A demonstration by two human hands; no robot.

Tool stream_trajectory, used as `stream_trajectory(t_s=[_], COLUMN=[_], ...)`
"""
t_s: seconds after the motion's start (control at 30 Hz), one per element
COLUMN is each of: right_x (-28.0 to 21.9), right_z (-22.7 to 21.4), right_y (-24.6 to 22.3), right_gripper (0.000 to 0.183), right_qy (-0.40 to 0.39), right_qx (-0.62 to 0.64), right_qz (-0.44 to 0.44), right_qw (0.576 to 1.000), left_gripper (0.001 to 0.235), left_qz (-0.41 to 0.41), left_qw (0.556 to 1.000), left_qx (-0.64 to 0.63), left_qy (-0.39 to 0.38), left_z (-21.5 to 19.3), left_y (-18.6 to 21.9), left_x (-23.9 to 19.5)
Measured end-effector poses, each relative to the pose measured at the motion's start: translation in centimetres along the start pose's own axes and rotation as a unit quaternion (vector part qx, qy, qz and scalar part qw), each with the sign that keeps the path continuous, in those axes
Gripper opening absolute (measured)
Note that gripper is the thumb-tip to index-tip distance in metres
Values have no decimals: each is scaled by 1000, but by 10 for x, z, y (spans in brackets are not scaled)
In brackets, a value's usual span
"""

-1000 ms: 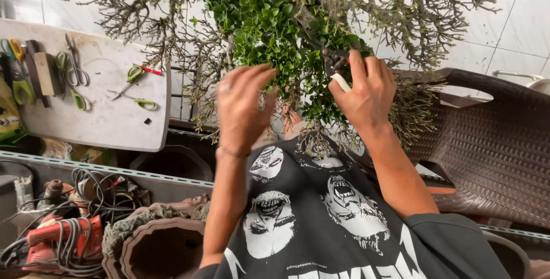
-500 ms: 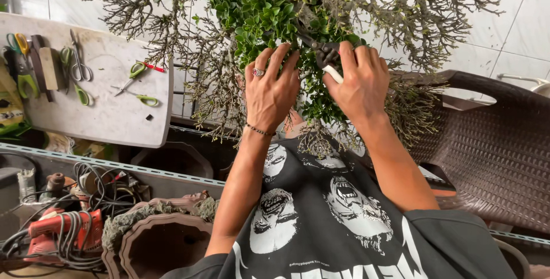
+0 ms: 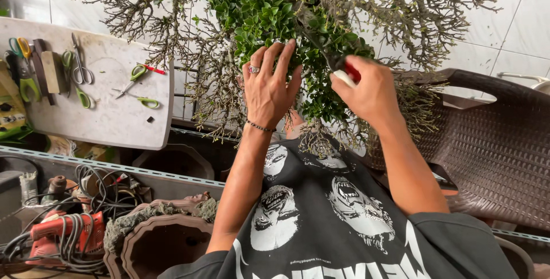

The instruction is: The person uses red-handled pruning shears to trim the leaves and small branches of a potted plant. They hold the foliage with one hand while cutting with the other, working on different sections of the plant.

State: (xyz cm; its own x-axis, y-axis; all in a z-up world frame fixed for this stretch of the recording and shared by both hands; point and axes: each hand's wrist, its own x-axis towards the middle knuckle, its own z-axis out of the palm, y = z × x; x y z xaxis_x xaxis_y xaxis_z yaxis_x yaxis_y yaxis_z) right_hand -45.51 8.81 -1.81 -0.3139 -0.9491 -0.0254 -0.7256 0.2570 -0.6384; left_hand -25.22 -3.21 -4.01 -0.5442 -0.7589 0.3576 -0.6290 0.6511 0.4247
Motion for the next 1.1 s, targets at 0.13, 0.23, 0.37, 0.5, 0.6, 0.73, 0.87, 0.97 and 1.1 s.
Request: stream_trajectory(t_s=[0.13, 0.23, 0.37, 0.5, 0.6, 0.73, 0.87, 0.97, 1.1], right_x=[17, 30, 43, 43, 48, 49, 51, 45, 23], right_z=[-24, -28, -29, -28, -30, -28, -24, -38, -44], right_y=[-27, -27, -24, -16, -19, -11, -3, -18, -23], right_gripper=[36, 23, 25, 20, 25, 28, 28, 29, 39], right_qy=[-144, -205, -211, -206, -210, -206, -208, -200, -174], right_qx=[258, 298, 300, 266, 239, 220, 192, 177, 48], right_qz=[201, 225, 216, 207, 182, 172, 135, 122, 71], right_qw=[934, 905, 905, 918, 930, 938, 950, 956, 981], left_gripper=[53, 51, 51, 53, 53, 55, 50, 44, 39], left_qz=[-25, -42, -50, -53, -58, -57, -56, -49, -59], left_qw=[1000, 999, 998, 998, 998, 998, 998, 999, 998], left_qx=[15, 25, 18, 15, 7, 16, 13, 8, 3], left_qy=[3, -4, -17, -30, -40, -38, -33, -15, 18], left_z=[0, 6, 6, 4, 2, 3, 1, 2, 7], left_y=[9, 8, 7, 9, 9, 9, 9, 8, 9], left_x=[3, 2, 2, 1, 1, 1, 1, 1, 0])
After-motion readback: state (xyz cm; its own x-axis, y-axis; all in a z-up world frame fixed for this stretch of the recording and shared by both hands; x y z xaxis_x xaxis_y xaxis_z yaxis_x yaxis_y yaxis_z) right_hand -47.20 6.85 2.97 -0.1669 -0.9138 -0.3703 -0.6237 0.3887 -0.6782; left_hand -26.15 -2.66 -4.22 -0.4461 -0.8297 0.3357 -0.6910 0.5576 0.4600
